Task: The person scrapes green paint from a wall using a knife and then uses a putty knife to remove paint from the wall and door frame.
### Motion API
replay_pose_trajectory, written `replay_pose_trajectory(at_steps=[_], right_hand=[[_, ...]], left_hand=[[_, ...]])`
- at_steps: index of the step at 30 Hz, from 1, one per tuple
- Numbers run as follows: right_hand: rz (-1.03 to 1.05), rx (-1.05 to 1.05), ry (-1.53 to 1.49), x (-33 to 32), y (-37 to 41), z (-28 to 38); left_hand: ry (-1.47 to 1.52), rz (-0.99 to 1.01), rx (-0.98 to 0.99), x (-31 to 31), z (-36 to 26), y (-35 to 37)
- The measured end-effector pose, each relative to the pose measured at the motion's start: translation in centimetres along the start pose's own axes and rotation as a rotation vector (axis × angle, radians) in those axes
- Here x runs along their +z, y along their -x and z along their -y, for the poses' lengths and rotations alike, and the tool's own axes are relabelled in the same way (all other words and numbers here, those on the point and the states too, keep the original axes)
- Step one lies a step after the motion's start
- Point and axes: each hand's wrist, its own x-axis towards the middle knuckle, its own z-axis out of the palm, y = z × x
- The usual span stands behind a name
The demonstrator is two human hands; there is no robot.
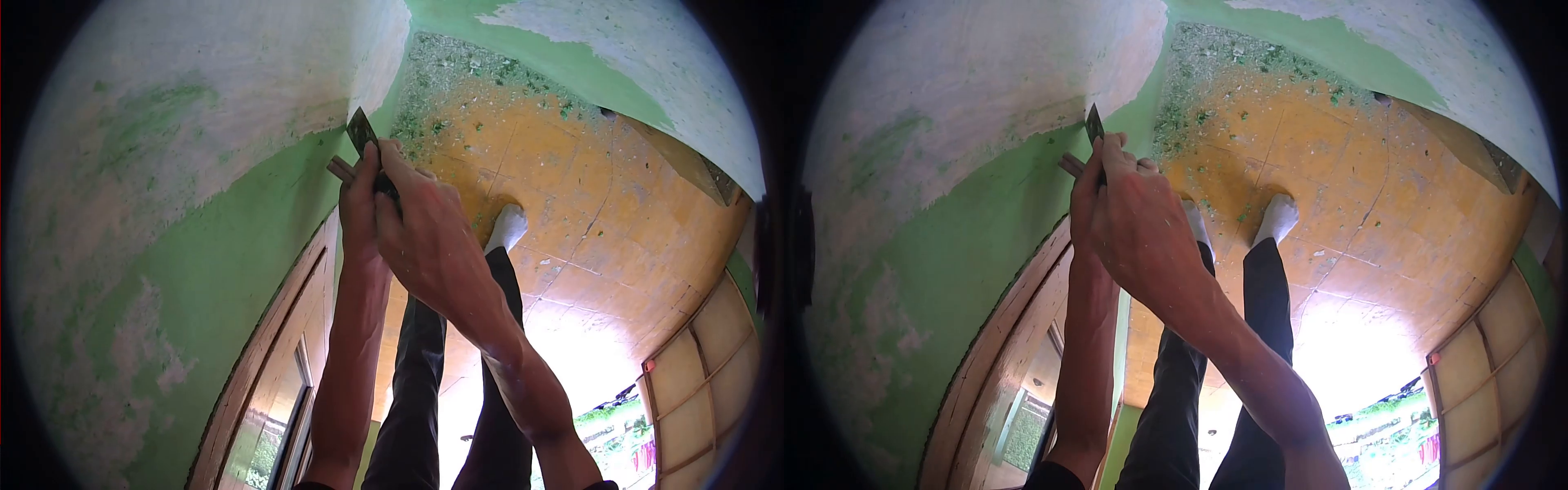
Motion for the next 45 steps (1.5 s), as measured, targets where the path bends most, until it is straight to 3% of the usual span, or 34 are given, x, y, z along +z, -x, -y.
replay_pose_trajectory(at_steps=[4,7,11,14,16,18,20,22,26,28,31,34,39,45], right_hand=[[-0.039,0.033,-0.033,0.3,0.6,0.9],[-0.055,0.027,-0.042,0.7,0.4,0.7],[-0.028,0.068,-0.041,0.4,-0.1,0.2],[-0.024,0.103,-0.090,0.2,1.6,-0.6],[0.001,0.144,-0.128,0.1,2.1,-1.8],[0.165,0.462,-0.801,-0.2,1.7,-3.2],[0.123,0.424,-0.854,0.5,1.9,-3.6],[0.112,0.548,-1.031,0.8,1.8,-3.8],[0.195,0.583,-1.052,1.0,0.3,-4.9],[0.357,0.543,-0.886,1.0,-0.3,-5.2],[0.403,0.538,-0.866,1.2,-1.2,-5.7],[0.388,0.512,-0.879,0.7,-1.2,-5.7],[0.324,0.504,-0.962,1.1,-2.2,-6.0],[0.366,0.485,-0.841,0.7,-2.8,-5.6]], left_hand=[[-0.063,0.054,0.132,0.8,0.0,1.2],[0.063,0.052,0.019,1.1,-0.8,1.0],[0.014,0.147,0.054,0.8,-0.4,-0.6],[-0.067,0.030,0.117,3.1,-0.3,2.4],[-0.183,-0.241,0.014,3.3,-0.3,2.8],[-0.292,-0.225,-0.001,1.9,-0.3,2.8],[-0.450,-0.139,-0.059,1.8,-0.6,2.7],[-0.477,-0.182,-0.021,2.3,-0.4,2.5],[-0.677,-0.320,0.116,2.2,0.0,2.2],[-0.708,-0.327,0.129,2.0,-0.1,2.5],[-0.818,-0.286,0.147,1.7,-0.5,3.2],[-0.945,-0.228,0.107,1.9,-1.5,3.8],[-1.067,-0.308,0.331,1.4,-1.3,4.7],[-1.216,-0.332,0.393,-0.3,-0.1,6.5]])
